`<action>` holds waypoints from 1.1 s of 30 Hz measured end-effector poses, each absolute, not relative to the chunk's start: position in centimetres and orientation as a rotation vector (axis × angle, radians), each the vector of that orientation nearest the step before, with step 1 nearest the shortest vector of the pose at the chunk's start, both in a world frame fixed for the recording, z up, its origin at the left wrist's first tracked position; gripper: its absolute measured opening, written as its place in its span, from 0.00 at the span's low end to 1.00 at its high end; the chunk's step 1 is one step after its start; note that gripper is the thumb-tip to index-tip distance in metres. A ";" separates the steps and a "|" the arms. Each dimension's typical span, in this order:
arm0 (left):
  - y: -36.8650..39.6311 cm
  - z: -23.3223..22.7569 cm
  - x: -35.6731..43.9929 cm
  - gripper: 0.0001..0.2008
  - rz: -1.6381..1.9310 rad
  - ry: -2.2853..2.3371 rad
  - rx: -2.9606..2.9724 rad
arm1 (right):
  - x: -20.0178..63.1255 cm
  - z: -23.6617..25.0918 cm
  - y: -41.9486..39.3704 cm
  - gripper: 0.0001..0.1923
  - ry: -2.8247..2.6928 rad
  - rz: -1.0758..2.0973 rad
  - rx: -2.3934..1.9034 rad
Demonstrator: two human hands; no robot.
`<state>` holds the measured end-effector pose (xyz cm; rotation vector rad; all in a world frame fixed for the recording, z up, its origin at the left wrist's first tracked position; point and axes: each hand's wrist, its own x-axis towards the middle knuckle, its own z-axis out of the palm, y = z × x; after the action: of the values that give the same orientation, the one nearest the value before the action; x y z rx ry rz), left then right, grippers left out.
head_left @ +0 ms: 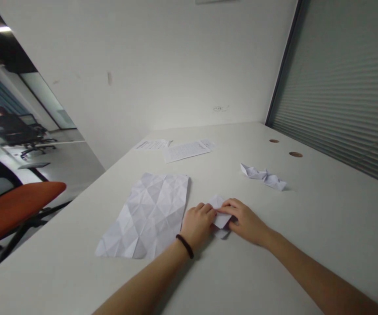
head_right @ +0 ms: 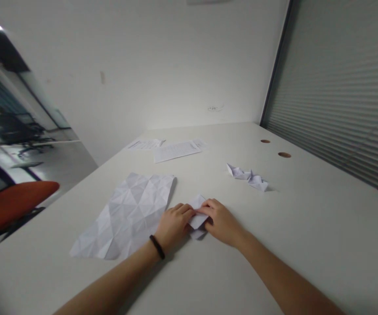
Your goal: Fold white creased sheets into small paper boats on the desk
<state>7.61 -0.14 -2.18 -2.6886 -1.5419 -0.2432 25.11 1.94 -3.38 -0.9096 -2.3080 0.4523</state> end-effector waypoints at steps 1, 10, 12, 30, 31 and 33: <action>-0.1 -2.1 7.5 0.06 -0.244 -1.571 -2.667 | 24.9 -3.3 1.8 0.23 -2.246 0.418 -0.892; 0.1 -1.5 6.2 0.06 -0.503 -1.747 -2.611 | 23.6 -2.4 0.0 0.09 -2.155 0.181 -0.574; 0.1 -1.5 6.3 0.08 -0.580 -1.737 -2.643 | 23.5 -2.8 0.2 0.09 -2.289 0.199 -0.722; 0.1 -2.4 6.5 0.24 -1.056 -1.623 -2.657 | 22.4 -3.5 -0.8 0.27 -2.544 0.179 -1.058; 0.2 -2.5 6.6 0.27 -1.022 -1.619 -2.676 | 22.3 -3.5 -0.8 0.26 -2.542 0.206 -1.052; 0.2 -2.7 6.7 0.29 -0.965 -1.626 -2.720 | 22.1 -3.4 -0.8 0.26 -2.533 0.286 -1.020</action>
<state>6.70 0.20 -2.75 -2.7201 -1.6265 -0.9649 22.13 -0.85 -3.42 -1.0204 -2.5333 0.2860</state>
